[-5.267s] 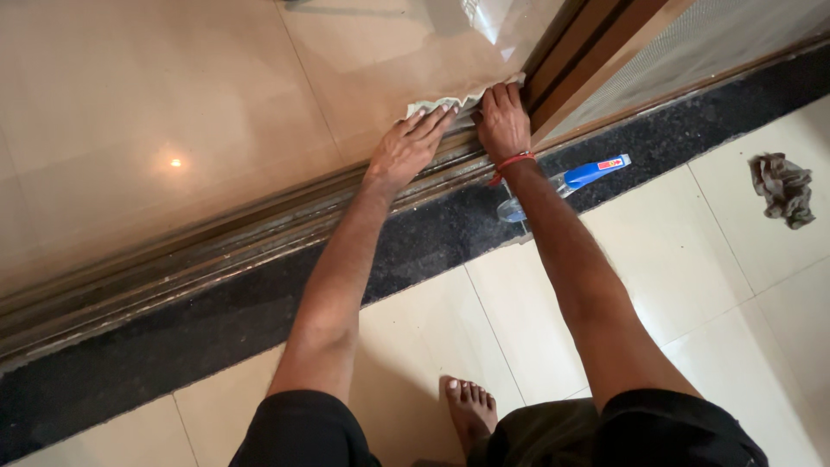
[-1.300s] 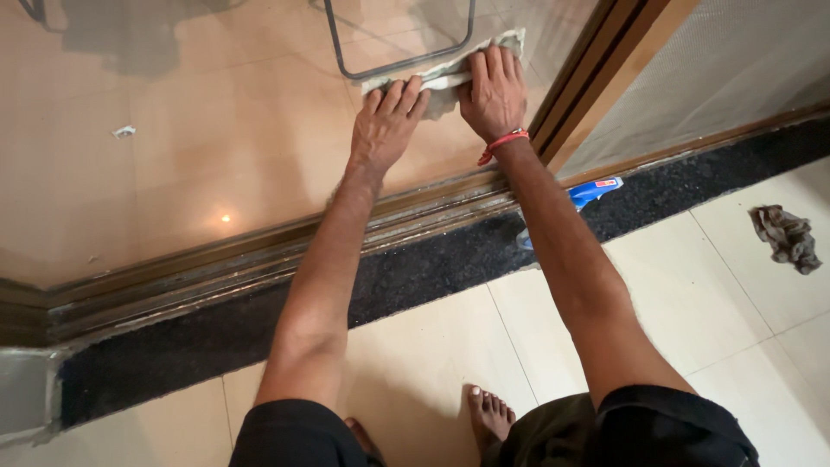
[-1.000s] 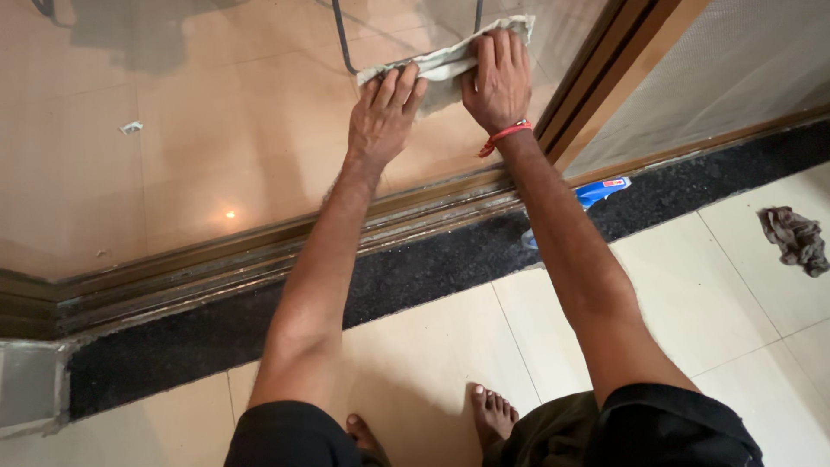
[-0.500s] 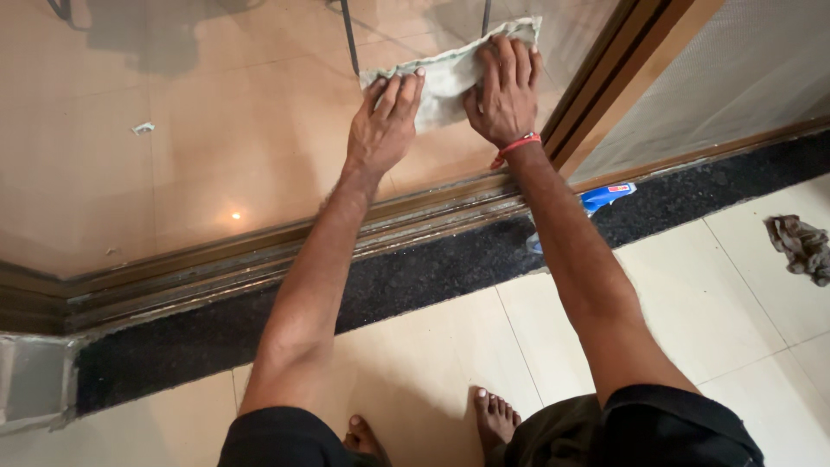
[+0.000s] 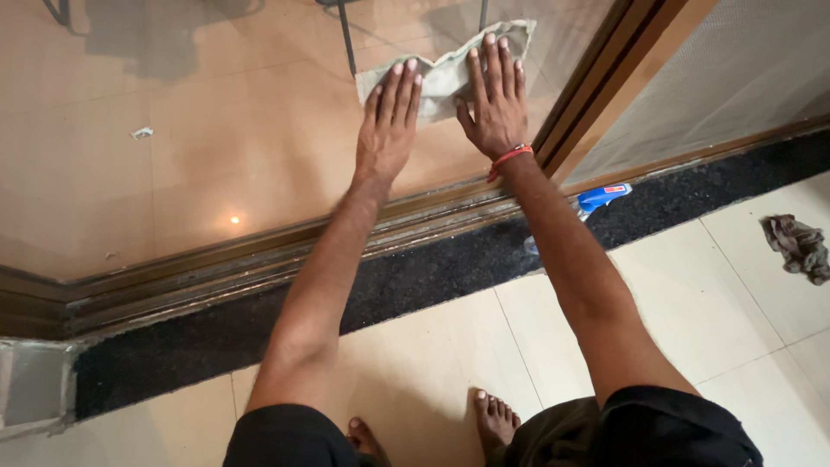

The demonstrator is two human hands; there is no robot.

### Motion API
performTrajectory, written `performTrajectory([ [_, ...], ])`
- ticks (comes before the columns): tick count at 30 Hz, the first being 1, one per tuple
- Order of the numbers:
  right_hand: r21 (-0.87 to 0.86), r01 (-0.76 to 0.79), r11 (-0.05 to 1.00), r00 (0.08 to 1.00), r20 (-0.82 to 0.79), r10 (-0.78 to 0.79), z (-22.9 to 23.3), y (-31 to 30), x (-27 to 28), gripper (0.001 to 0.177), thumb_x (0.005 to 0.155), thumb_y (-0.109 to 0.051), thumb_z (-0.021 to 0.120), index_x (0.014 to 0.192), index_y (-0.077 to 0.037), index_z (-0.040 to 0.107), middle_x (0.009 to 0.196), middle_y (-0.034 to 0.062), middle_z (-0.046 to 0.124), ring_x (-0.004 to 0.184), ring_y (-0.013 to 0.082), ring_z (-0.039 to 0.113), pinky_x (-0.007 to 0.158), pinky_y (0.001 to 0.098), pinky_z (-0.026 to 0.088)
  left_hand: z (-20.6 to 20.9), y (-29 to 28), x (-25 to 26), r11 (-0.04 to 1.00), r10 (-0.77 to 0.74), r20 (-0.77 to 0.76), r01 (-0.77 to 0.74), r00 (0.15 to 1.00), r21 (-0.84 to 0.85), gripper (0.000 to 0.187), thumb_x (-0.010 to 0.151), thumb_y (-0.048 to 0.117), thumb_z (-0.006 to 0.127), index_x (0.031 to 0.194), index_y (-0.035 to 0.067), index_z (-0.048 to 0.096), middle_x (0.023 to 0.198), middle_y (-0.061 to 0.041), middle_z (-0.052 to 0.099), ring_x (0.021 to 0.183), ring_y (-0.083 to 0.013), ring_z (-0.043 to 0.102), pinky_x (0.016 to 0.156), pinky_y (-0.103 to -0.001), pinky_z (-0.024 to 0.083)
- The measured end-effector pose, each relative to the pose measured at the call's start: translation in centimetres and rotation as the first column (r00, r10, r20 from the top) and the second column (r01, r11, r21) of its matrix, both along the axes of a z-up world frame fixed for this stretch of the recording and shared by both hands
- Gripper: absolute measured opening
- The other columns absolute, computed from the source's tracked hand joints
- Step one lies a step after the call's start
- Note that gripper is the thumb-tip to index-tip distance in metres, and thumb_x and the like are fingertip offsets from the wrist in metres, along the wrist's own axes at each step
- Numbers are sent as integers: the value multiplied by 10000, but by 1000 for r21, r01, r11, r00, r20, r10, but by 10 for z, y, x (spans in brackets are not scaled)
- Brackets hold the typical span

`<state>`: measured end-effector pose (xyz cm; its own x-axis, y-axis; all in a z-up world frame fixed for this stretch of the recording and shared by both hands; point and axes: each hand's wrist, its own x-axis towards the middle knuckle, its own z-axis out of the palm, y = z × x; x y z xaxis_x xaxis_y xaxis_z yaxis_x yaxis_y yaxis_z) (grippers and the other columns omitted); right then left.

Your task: The person cleans a glass sliding door by wiping it with a cloth and spraying a cleaning solution. They repeatedly wipe the lower section of the glass, spray the surface, and continue wiping to remove dirt and streaks.

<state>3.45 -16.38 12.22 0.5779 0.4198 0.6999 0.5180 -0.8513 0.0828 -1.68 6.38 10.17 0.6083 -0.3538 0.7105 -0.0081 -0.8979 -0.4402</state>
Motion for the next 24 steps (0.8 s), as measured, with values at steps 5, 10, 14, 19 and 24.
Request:
performTrajectory([
  [5,35,-3,999,996,85,0,6,12,5,847,1063,-344,661,1706,-68,185,1748,203,91,1629,378,96,1303,585,176,14,4,1,953,-207,-16,198,978,-231,756,1063,349,589,1689,67,272,1764,-88,137,1632,-237,98,1323,-437,82],
  [10,67,-6,998,994,107,-1,15,28,8,806,1108,-374,597,1704,-49,162,1744,226,63,1628,397,68,1304,597,140,36,2,0,923,-234,-29,213,972,-319,783,1087,437,583,1691,55,262,1757,-118,145,1625,-275,103,1312,-461,69],
  [14,116,-12,993,996,88,2,26,39,5,744,1156,-431,496,1703,-58,155,1746,218,54,1636,395,55,1326,594,126,45,5,-1,930,-209,9,202,978,-307,777,1116,456,566,1709,82,232,1767,-109,121,1634,-270,83,1321,-454,43],
  [19,124,7,992,998,65,-16,32,51,3,720,1178,-457,419,1705,-55,138,1748,216,29,1630,423,26,1339,596,109,49,14,-5,952,-165,30,167,986,-255,743,1115,446,568,1675,111,211,1779,-76,96,1644,-231,63,1331,-432,22],
  [24,157,-25,987,994,112,7,22,62,7,722,1198,-462,435,1722,-93,100,1758,209,-14,1635,443,-6,1344,600,147,45,22,-11,953,-170,44,175,984,-245,743,1106,434,576,1674,121,212,1779,-62,90,1645,-216,60,1337,-427,17],
])
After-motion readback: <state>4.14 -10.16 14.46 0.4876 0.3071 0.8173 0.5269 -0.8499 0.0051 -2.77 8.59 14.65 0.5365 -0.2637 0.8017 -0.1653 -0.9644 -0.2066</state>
